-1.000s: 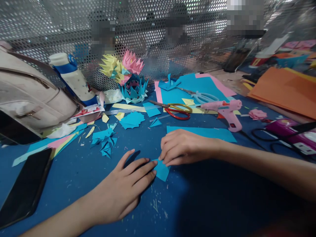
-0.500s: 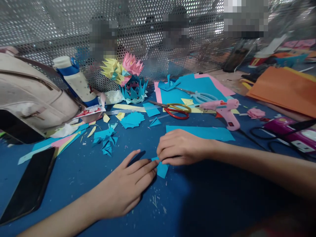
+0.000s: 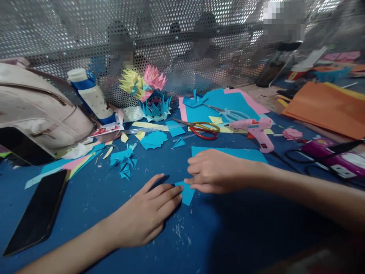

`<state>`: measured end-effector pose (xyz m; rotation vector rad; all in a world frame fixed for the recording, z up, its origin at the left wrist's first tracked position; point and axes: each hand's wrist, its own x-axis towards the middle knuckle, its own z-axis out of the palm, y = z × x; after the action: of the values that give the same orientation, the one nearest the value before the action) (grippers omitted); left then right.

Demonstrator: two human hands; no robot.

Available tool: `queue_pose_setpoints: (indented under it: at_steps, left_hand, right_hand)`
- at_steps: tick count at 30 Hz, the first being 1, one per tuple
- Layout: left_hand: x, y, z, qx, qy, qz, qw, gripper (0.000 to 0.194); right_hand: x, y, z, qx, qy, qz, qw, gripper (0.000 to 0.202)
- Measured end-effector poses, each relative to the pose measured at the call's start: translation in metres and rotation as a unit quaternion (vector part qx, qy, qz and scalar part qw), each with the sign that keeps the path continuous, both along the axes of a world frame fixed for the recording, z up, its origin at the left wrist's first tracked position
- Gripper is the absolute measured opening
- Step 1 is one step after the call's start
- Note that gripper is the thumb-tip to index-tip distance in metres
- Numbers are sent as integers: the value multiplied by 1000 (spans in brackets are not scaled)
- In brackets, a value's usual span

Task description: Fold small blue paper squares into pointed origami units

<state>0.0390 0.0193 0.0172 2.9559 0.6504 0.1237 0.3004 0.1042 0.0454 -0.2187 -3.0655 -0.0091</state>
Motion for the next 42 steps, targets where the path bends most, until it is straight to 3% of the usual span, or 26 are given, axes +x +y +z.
queue_pose_setpoints:
  at_steps: [7,11,15,18,21,31,42]
  left_hand:
    - [0,2,-1,-29,8,10,1000,58]
    - [1,3,-1,-50,-2,6,999,62]
    - [2,3,0,-61,3,7,998,65]
    - [3,3,0,-57,7,11,998,65]
    - [3,2,1,-45,1,13,999,64]
    - [2,2,0,-51,7,18,999,67]
    - [1,3,1,-64,12,16,998,69]
  right_hand:
    - [2,-6,4,-1,-53,-40,998,30]
    - [4,-6,4,-17,-41,-47,998,36]
    - [1,2,-12,-41,38,-29,998,42]
    - [-5,12,-31,-69,181,-15,981,49]
    - [-10,17,-43,-119,208,-6,971,49]
    - [-14,14,-43,-130,123,-67,982,24]
    - [-15,16,-43,-153,109,-57,981,18]
